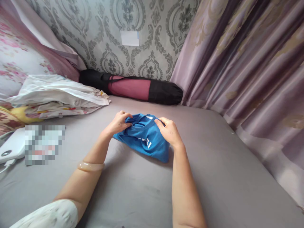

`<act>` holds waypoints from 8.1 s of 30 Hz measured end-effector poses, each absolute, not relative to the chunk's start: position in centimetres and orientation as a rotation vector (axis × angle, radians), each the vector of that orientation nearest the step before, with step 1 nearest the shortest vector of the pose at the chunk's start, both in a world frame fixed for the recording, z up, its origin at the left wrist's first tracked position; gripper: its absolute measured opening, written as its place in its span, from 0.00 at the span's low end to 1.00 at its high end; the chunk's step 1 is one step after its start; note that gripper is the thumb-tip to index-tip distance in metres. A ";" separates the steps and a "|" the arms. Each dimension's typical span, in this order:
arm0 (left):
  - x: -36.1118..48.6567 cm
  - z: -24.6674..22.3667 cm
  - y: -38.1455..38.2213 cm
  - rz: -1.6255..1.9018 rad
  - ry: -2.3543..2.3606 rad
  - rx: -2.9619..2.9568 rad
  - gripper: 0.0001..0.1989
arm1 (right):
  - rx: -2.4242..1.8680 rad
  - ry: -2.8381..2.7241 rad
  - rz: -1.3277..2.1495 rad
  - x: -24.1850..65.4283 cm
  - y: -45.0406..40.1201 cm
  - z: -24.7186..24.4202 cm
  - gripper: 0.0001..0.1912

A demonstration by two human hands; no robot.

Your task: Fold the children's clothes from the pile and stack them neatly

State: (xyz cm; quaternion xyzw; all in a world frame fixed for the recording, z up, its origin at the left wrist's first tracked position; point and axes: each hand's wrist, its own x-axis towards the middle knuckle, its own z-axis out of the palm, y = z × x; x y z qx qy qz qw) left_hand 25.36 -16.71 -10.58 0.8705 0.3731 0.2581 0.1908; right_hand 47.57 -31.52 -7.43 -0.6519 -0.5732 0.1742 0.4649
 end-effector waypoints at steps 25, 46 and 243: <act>22.7 -5.5 -18.1 0.955 0.721 1.698 0.11 | -1.535 -1.128 0.525 50.0 -35.3 -4.4 0.20; 24.3 -6.7 -18.1 0.843 0.811 1.725 0.22 | -1.646 -1.305 0.724 51.0 -34.1 -6.3 0.22; 30.5 -15.6 -4.7 0.233 1.105 2.644 0.16 | -2.412 -1.841 0.130 56.6 -22.4 -14.6 0.15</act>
